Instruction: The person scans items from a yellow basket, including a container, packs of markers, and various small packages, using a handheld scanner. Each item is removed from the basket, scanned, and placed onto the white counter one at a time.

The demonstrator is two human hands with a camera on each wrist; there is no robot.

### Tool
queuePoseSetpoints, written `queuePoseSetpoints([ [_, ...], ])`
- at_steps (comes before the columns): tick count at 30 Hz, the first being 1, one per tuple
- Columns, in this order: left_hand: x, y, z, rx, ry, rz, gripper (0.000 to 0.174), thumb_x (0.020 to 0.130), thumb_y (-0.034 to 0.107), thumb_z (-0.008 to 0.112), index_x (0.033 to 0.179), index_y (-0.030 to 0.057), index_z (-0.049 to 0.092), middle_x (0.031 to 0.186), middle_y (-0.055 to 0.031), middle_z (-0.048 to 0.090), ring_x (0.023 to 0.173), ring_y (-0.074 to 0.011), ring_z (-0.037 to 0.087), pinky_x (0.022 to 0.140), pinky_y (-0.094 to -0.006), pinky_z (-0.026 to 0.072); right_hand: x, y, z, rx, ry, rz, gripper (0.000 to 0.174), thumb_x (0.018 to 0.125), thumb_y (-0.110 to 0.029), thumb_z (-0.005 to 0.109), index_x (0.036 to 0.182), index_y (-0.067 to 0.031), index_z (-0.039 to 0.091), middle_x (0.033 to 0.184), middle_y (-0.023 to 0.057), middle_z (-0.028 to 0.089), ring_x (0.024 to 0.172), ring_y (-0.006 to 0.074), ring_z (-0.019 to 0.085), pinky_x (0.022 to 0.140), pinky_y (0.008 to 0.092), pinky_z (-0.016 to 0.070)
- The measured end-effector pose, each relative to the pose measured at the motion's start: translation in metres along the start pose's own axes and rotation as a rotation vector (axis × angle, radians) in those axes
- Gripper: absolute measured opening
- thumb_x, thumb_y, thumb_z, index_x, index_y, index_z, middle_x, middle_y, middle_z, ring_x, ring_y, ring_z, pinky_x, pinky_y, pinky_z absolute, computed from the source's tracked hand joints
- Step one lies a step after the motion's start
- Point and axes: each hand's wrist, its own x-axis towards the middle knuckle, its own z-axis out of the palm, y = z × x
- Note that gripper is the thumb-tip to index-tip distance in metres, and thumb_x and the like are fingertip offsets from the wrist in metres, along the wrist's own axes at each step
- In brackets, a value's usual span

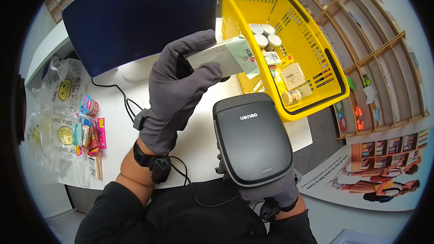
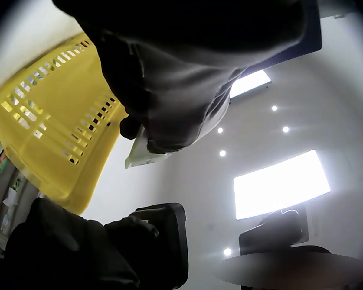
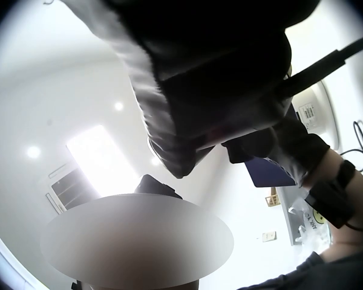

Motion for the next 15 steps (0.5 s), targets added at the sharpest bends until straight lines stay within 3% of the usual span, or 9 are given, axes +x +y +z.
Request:
queuePoseSetpoints([
  [2, 0.002, -0.006, 0.004, -0.147, -0.078, 0.002, 0.045, 0.092, 0.003, 0.076, 0.134, -0.0018, 0.061, 0.119, -0.0101, 0.071, 0.109, -0.0150, 0.068, 0.096, -0.0292, 0.0582, -0.006, 0.002, -0.003, 0.025, -0.040, -0.001, 0.061, 0.105, -0.046, 0.056, 0.120, 0.0121, 0.062, 0.072, 0.0162, 0.067, 0.072, 0.0272, 0.071, 0.054, 0.0329, 0.0552],
  [4, -0.003, -0.001, 0.000, -0.170, -0.091, 0.041, 0.045, 0.091, 0.000, 0.074, 0.133, -0.0012, 0.061, 0.117, -0.0098, 0.071, 0.109, -0.0163, 0.069, 0.097, -0.0299, 0.0585, -0.019, 0.012, -0.004, -0.120, 0.024, -0.193, 0.064, 0.106, -0.048, 0.051, 0.125, 0.0124, 0.060, 0.066, 0.0129, 0.061, 0.065, 0.0244, 0.065, 0.052, 0.0334, 0.0521],
  [5, -0.002, 0.001, 0.000, -0.119, -0.082, 0.087, 0.045, 0.090, -0.002, 0.073, 0.133, -0.0008, 0.061, 0.116, -0.0096, 0.071, 0.110, -0.0171, 0.070, 0.097, -0.0305, 0.0588, -0.022, 0.020, -0.008, -0.096, -0.071, -0.179, 0.064, 0.106, -0.048, 0.051, 0.125, 0.0124, 0.060, 0.066, 0.0129, 0.061, 0.065, 0.0244, 0.065, 0.052, 0.0334, 0.0521],
  [7, -0.004, 0.022, -0.010, -0.065, -0.154, 0.231, 0.049, 0.092, -0.001, 0.077, 0.138, -0.0004, 0.058, 0.130, -0.0122, 0.068, 0.113, -0.0195, 0.071, 0.094, -0.0328, 0.0635, -0.031, 0.040, -0.036, -0.192, -0.049, -0.045, 0.067, 0.105, -0.048, 0.053, 0.135, 0.0112, 0.054, 0.063, 0.0083, 0.055, 0.060, 0.0217, 0.061, 0.053, 0.0332, 0.0515],
  [8, -0.012, 0.038, -0.018, 0.011, -0.096, 0.232, 0.049, 0.092, -0.001, 0.077, 0.138, -0.0004, 0.058, 0.130, -0.0122, 0.068, 0.113, -0.0195, 0.071, 0.094, -0.0328, 0.0635, -0.029, 0.049, -0.052, -0.250, -0.025, 0.014, 0.069, 0.105, -0.048, 0.053, 0.140, 0.0106, 0.051, 0.061, 0.0061, 0.052, 0.057, 0.0203, 0.058, 0.053, 0.0332, 0.0511],
  [10, -0.024, 0.059, -0.025, -0.042, -0.038, 0.348, 0.045, 0.089, 0.000, 0.075, 0.132, 0.0003, 0.063, 0.118, -0.0101, 0.073, 0.109, -0.0172, 0.072, 0.095, -0.0323, 0.0610, -0.016, 0.077, -0.083, -0.291, -0.219, -0.040, 0.070, 0.103, -0.047, 0.055, 0.143, 0.0105, 0.048, 0.061, 0.0052, 0.053, 0.057, 0.0217, 0.058, 0.052, 0.0324, 0.0492],
  [15, -0.085, 0.129, -0.090, 0.396, 0.025, 0.172, 0.040, 0.091, 0.001, 0.072, 0.131, -0.0001, 0.067, 0.123, -0.0118, 0.074, 0.108, -0.0169, 0.073, 0.093, -0.0310, 0.0616, -0.004, 0.142, -0.138, -0.282, -0.309, 0.097, 0.069, 0.101, -0.043, 0.058, 0.144, 0.0102, 0.049, 0.062, 0.0055, 0.054, 0.060, 0.0229, 0.059, 0.052, 0.0330, 0.0490],
])
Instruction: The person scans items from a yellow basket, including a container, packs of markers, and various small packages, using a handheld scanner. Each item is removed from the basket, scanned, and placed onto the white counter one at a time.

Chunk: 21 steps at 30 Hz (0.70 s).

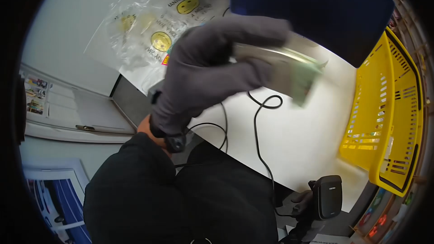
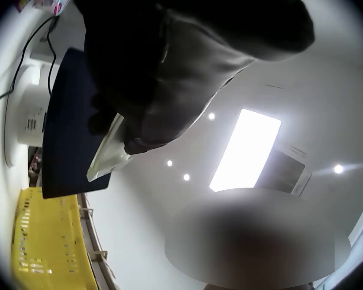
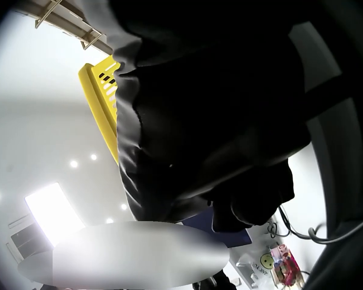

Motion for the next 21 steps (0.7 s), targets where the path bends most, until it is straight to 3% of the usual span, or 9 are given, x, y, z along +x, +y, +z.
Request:
queuePoseSetpoints([
  [1, -0.012, 0.008, -0.022, 0.092, 0.032, -0.020, 0.039, 0.092, 0.001, 0.071, 0.131, 0.0000, 0.068, 0.123, -0.0123, 0.074, 0.108, -0.0169, 0.073, 0.092, -0.0309, 0.0618, 0.002, 0.007, 0.002, 0.135, 0.009, -0.049, 0.068, 0.101, -0.042, 0.059, 0.144, 0.0098, 0.049, 0.062, 0.0054, 0.053, 0.059, 0.0228, 0.059, 0.051, 0.0332, 0.0484],
  [3, -0.033, 0.045, -0.047, 0.330, 0.245, -0.234, 0.040, 0.096, 0.005, 0.069, 0.135, 0.0002, 0.067, 0.120, -0.0130, 0.075, 0.107, -0.0170, 0.073, 0.092, -0.0322, 0.0618, 0.001, 0.019, 0.000, 0.398, 0.026, -0.111, 0.067, 0.099, -0.040, 0.061, 0.144, 0.0090, 0.049, 0.061, 0.0051, 0.053, 0.058, 0.0226, 0.058, 0.050, 0.0334, 0.0472],
  [5, -0.061, 0.057, -0.091, 0.533, 0.365, -0.379, 0.042, 0.098, 0.012, 0.067, 0.139, 0.0025, 0.066, 0.117, -0.0127, 0.074, 0.101, -0.0152, 0.072, 0.087, -0.0321, 0.0616, 0.006, 0.043, -0.011, 0.406, -0.003, -0.108, 0.066, 0.101, -0.040, 0.060, 0.143, 0.0104, 0.050, 0.061, 0.0063, 0.053, 0.057, 0.0229, 0.058, 0.049, 0.0332, 0.0475],
  [7, -0.089, 0.069, -0.128, 0.577, 0.443, -0.646, 0.048, 0.097, 0.014, 0.069, 0.143, 0.0032, 0.064, 0.126, -0.0094, 0.072, 0.109, -0.0159, 0.069, 0.091, -0.0309, 0.0583, 0.009, 0.065, -0.026, 0.399, -0.031, -0.147, 0.065, 0.104, -0.040, 0.056, 0.141, 0.0132, 0.050, 0.062, 0.0088, 0.054, 0.055, 0.0236, 0.056, 0.048, 0.0329, 0.0483],
  [8, -0.102, 0.071, -0.143, 0.582, 0.447, -0.655, 0.048, 0.097, 0.014, 0.069, 0.143, 0.0032, 0.064, 0.126, -0.0094, 0.072, 0.109, -0.0159, 0.069, 0.091, -0.0309, 0.0583, 0.008, 0.068, -0.026, 0.401, -0.038, -0.139, 0.065, 0.104, -0.040, 0.056, 0.141, 0.0132, 0.050, 0.062, 0.0088, 0.054, 0.055, 0.0236, 0.056, 0.048, 0.0329, 0.0483],
  [10, -0.127, 0.070, -0.165, 0.762, 0.448, -1.033, 0.050, 0.095, 0.021, 0.069, 0.143, 0.0056, 0.065, 0.126, -0.0088, 0.071, 0.108, -0.0168, 0.070, 0.088, -0.0303, 0.0576, 0.006, 0.070, -0.027, 0.378, -0.006, -0.097, 0.064, 0.104, -0.040, 0.055, 0.141, 0.0125, 0.050, 0.065, 0.0085, 0.055, 0.057, 0.0244, 0.056, 0.048, 0.0335, 0.0474],
  [15, -0.168, 0.031, -0.178, 0.722, 0.440, -1.005, 0.055, 0.092, 0.026, 0.073, 0.143, 0.0052, 0.065, 0.116, -0.0089, 0.073, 0.097, -0.0158, 0.070, 0.082, -0.0308, 0.0569, 0.009, 0.069, -0.022, 0.297, 0.073, -0.141, 0.063, 0.104, -0.040, 0.055, 0.140, 0.0109, 0.052, 0.070, 0.0067, 0.056, 0.059, 0.0219, 0.056, 0.048, 0.0338, 0.0458],
  [19, -0.167, 0.008, -0.175, 1.081, 0.382, -0.940, 0.062, 0.088, 0.032, 0.077, 0.142, 0.0034, 0.065, 0.100, -0.0096, 0.073, 0.086, -0.0149, 0.068, 0.078, -0.0329, 0.0560, 0.007, 0.062, -0.018, 0.015, 0.188, -0.085, 0.063, 0.104, -0.042, 0.055, 0.139, 0.0097, 0.053, 0.069, 0.0078, 0.056, 0.057, 0.0199, 0.055, 0.049, 0.0333, 0.0451],
  [21, -0.154, 0.015, -0.160, 1.271, 0.387, -1.026, 0.067, 0.086, 0.037, 0.079, 0.141, 0.0019, 0.064, 0.093, -0.0104, 0.072, 0.081, -0.0160, 0.067, 0.076, -0.0343, 0.0552, 0.009, 0.059, -0.020, 0.120, 0.138, -0.101, 0.063, 0.104, -0.042, 0.055, 0.140, 0.0093, 0.053, 0.068, 0.0069, 0.055, 0.056, 0.0192, 0.055, 0.048, 0.0323, 0.0439],
])
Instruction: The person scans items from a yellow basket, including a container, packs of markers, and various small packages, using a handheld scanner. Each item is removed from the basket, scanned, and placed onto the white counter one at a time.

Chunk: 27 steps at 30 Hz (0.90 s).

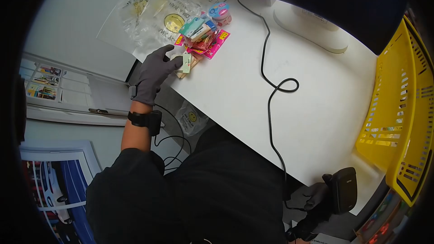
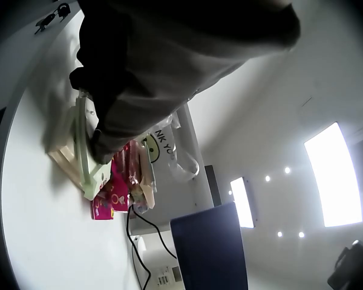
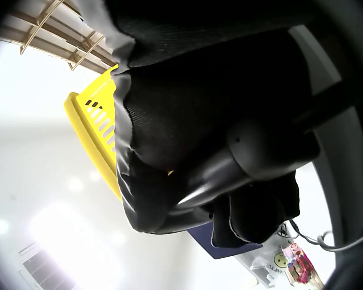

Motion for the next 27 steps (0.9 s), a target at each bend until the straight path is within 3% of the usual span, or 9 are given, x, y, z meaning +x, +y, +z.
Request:
queuePoseSetpoints([
  [3, -0.008, 0.007, -0.003, 0.097, 0.046, -0.030, 0.070, 0.086, 0.042, 0.079, 0.141, 0.0014, 0.064, 0.088, -0.0108, 0.071, 0.078, -0.0170, 0.066, 0.073, -0.0351, 0.0543, 0.001, 0.011, 0.002, 0.217, -0.098, 0.006, 0.063, 0.104, -0.040, 0.057, 0.144, 0.0085, 0.051, 0.065, 0.0050, 0.054, 0.054, 0.0178, 0.055, 0.045, 0.0304, 0.0415],
  [6, -0.008, 0.006, -0.012, 0.070, 0.167, 0.004, 0.073, 0.086, 0.049, 0.079, 0.141, 0.0024, 0.065, 0.081, -0.0103, 0.069, 0.073, -0.0183, 0.065, 0.068, -0.0354, 0.0524, 0.011, 0.077, 0.028, 1.628, -0.461, -0.255, 0.070, 0.103, -0.046, 0.052, 0.136, 0.0154, 0.054, 0.072, 0.0180, 0.063, 0.052, 0.0204, 0.053, 0.053, 0.0330, 0.0462],
  [12, 0.000, 0.034, -0.061, -0.064, 0.421, 0.342, 0.035, 0.102, 0.028, 0.069, 0.123, 0.0007, 0.074, 0.090, -0.0048, 0.071, 0.068, -0.0087, 0.053, 0.059, -0.0270, 0.0432, -0.002, -0.044, 0.011, 0.603, -0.201, 0.080, 0.065, 0.102, -0.046, 0.057, 0.124, 0.0141, 0.062, 0.075, 0.0170, 0.066, 0.061, 0.0265, 0.065, 0.064, 0.0434, 0.0571],
  [14, -0.045, 0.134, -0.056, -0.219, 0.262, 0.326, 0.031, 0.104, 0.024, 0.065, 0.123, 0.0010, 0.073, 0.092, -0.0028, 0.070, 0.066, -0.0057, 0.049, 0.057, -0.0238, 0.0387, 0.009, -0.010, -0.005, 0.531, -0.590, -0.047, 0.052, 0.099, -0.039, 0.062, 0.122, 0.0079, 0.066, 0.087, 0.0228, 0.070, 0.075, 0.0330, 0.072, 0.075, 0.0475, 0.0606],
  [15, -0.050, 0.165, -0.055, -0.232, 0.244, 0.369, 0.031, 0.104, 0.024, 0.065, 0.123, 0.0010, 0.073, 0.092, -0.0028, 0.070, 0.066, -0.0057, 0.049, 0.057, -0.0238, 0.0387, 0.014, -0.013, -0.008, 0.533, -0.548, -0.071, 0.052, 0.099, -0.039, 0.062, 0.122, 0.0079, 0.066, 0.087, 0.0228, 0.070, 0.075, 0.0330, 0.072, 0.075, 0.0475, 0.0606],
  [18, -0.065, 0.252, -0.052, -0.245, -0.151, 0.898, 0.030, 0.102, 0.009, 0.060, 0.128, 0.0020, 0.071, 0.100, -0.0034, 0.073, 0.068, -0.0047, 0.052, 0.060, -0.0223, 0.0415, 0.037, -0.027, -0.005, 0.606, -0.836, -0.514, 0.054, 0.066, 0.000, 0.079, 0.118, 0.0038, 0.069, 0.103, 0.0164, 0.076, 0.091, 0.0255, 0.074, 0.081, 0.0375, 0.0598],
  [23, -0.087, 0.457, 0.009, -0.205, -0.505, 1.574, 0.033, 0.104, 0.007, 0.058, 0.135, 0.0082, 0.068, 0.121, -0.0099, 0.074, 0.082, -0.0113, 0.070, 0.070, -0.0256, 0.0562, 0.033, -0.040, -0.018, 0.457, -0.815, -0.613, 0.064, 0.080, -0.029, 0.079, 0.131, 0.0062, 0.064, 0.107, 0.0279, 0.072, 0.099, 0.0380, 0.075, 0.088, 0.0512, 0.0613],
  [26, -0.133, 0.574, 0.063, 0.408, -0.530, 1.553, 0.040, 0.098, 0.004, 0.063, 0.137, 0.0124, 0.070, 0.121, -0.0111, 0.076, 0.098, -0.0145, 0.073, 0.078, -0.0307, 0.0597, 0.020, -0.045, -0.022, 0.686, -0.769, 0.164, 0.051, 0.069, -0.005, 0.079, 0.118, 0.0024, 0.068, 0.101, 0.0146, 0.076, 0.091, 0.0243, 0.073, 0.080, 0.0379, 0.0608],
  [27, -0.140, 0.601, 0.090, 0.500, -0.599, 1.554, 0.043, 0.095, 0.002, 0.065, 0.136, 0.0142, 0.071, 0.119, -0.0118, 0.077, 0.098, -0.0169, 0.074, 0.080, -0.0327, 0.0603, 0.018, -0.048, -0.022, 0.687, -0.763, 0.149, 0.051, 0.069, -0.005, 0.079, 0.118, 0.0024, 0.068, 0.101, 0.0146, 0.076, 0.091, 0.0243, 0.073, 0.080, 0.0379, 0.0608],
])
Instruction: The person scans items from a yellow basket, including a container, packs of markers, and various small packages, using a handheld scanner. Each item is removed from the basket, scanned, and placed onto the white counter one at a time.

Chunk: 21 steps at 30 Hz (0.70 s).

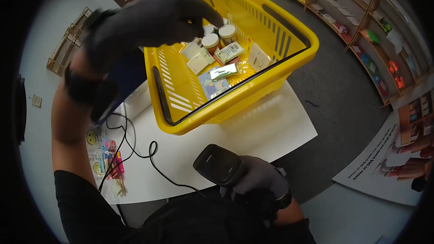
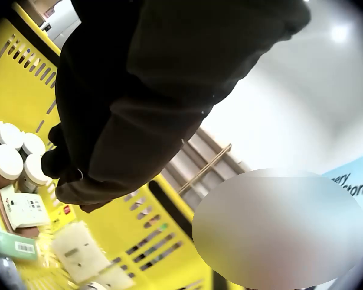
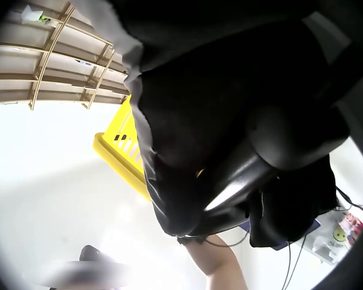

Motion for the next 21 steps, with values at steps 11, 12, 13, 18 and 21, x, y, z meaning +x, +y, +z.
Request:
queuePoseSetpoints([
  [11, 0.181, -0.022, 0.109, 0.793, -0.435, 0.596, 0.075, 0.062, 0.020, 0.086, 0.135, 0.0229, 0.069, 0.110, -0.0120, 0.077, 0.107, -0.0391, 0.073, 0.090, -0.0488, 0.0586, -0.003, -0.004, 0.004, 0.122, 0.061, -0.049, 0.046, 0.082, -0.015, 0.076, 0.123, 0.0028, 0.064, 0.098, 0.0167, 0.075, 0.083, 0.0227, 0.073, 0.075, 0.0349, 0.0602],
  [12, 0.182, -0.025, 0.112, 0.770, -0.398, 0.610, 0.072, 0.063, 0.019, 0.086, 0.133, 0.0224, 0.070, 0.109, -0.0119, 0.077, 0.106, -0.0391, 0.073, 0.089, -0.0490, 0.0589, -0.002, -0.002, 0.003, 0.127, 0.064, -0.057, 0.046, 0.082, -0.015, 0.076, 0.123, 0.0028, 0.064, 0.098, 0.0167, 0.075, 0.083, 0.0227, 0.073, 0.075, 0.0349, 0.0602],
  [13, 0.181, -0.027, 0.114, 0.745, -0.361, 0.624, 0.069, 0.063, 0.019, 0.086, 0.131, 0.0219, 0.072, 0.109, -0.0117, 0.077, 0.106, -0.0392, 0.073, 0.088, -0.0492, 0.0591, -0.001, 0.002, 0.000, 0.126, 0.055, -0.027, 0.053, 0.079, -0.013, 0.077, 0.128, 0.0031, 0.063, 0.100, 0.0181, 0.075, 0.086, 0.0257, 0.073, 0.075, 0.0362, 0.0610],
  [18, 0.169, -0.001, 0.098, 0.953, -0.437, 0.483, 0.049, 0.068, 0.019, 0.083, 0.117, 0.0186, 0.078, 0.104, -0.0116, 0.078, 0.103, -0.0392, 0.074, 0.086, -0.0483, 0.0597, 0.000, -0.001, 0.001, 0.157, 0.059, -0.018, 0.069, 0.074, -0.011, 0.078, 0.138, 0.0041, 0.059, 0.103, 0.0218, 0.074, 0.092, 0.0318, 0.074, 0.076, 0.0387, 0.0626],
  [21, 0.171, -0.005, 0.094, 0.899, -0.421, 0.415, 0.039, 0.071, 0.022, 0.082, 0.109, 0.0162, 0.080, 0.102, -0.0126, 0.078, 0.100, -0.0386, 0.074, 0.085, -0.0473, 0.0598, -0.002, 0.002, 0.006, 0.204, 0.108, -0.048, 0.072, 0.073, -0.014, 0.079, 0.140, 0.0051, 0.057, 0.102, 0.0230, 0.074, 0.092, 0.0327, 0.074, 0.076, 0.0389, 0.0627],
])
